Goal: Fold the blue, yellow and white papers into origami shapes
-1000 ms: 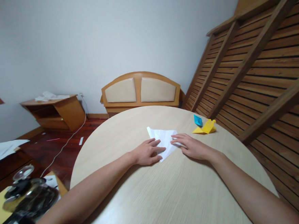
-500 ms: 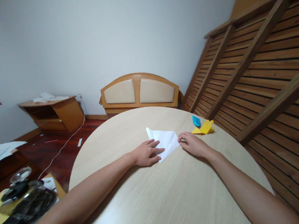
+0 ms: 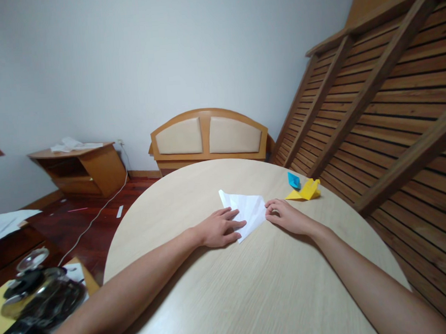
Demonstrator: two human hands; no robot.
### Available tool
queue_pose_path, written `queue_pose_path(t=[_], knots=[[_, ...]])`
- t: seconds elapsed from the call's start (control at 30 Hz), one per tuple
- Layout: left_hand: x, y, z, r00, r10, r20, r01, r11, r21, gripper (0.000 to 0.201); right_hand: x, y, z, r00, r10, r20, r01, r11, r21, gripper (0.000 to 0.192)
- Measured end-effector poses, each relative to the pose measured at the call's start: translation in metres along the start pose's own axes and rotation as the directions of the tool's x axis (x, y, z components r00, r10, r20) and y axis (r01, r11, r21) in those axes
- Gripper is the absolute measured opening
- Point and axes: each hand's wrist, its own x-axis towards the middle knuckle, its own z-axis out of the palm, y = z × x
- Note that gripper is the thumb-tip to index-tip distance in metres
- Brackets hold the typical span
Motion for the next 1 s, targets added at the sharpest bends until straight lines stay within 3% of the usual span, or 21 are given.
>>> queue_pose_path(t=[0.5, 0.57, 0.63, 0.73, 1.0], knots=[[0.0, -0.001, 0.001, 1.0, 0.004, -0.018, -0.004, 1.0, -0.008, 0.048, 0.003, -0.007, 0.004, 0.999, 0.034, -0.005, -0.031, 0.957, 0.289, 0.019], [0.0, 0.0, 0.001, 1.0, -0.001, -0.013, 0.001, 1.0, -0.003, 0.048, 0.003, -0.011, 0.005, 1.0, 0.02, -0.008, -0.017, 0.949, 0.314, 0.017], [-0.001, 0.0, 0.001, 1.0, 0.001, -0.009, -0.001, 1.0, 0.001, 0.048, 0.003, -0.016, 0.005, 0.999, -0.034, -0.015, 0.037, 0.949, 0.314, 0.027], [-0.001, -0.001, 0.001, 1.0, 0.008, -0.019, -0.008, 1.0, -0.001, 0.048, 0.002, -0.025, 0.002, 0.988, -0.152, -0.007, 0.149, 0.958, 0.244, 0.04], [-0.002, -0.004, 0.004, 1.0, 0.002, -0.021, -0.003, 1.0, -0.023, 0.049, 0.002, -0.034, -0.001, 0.97, -0.243, 0.033, 0.244, 0.95, -0.196, 0.023]])
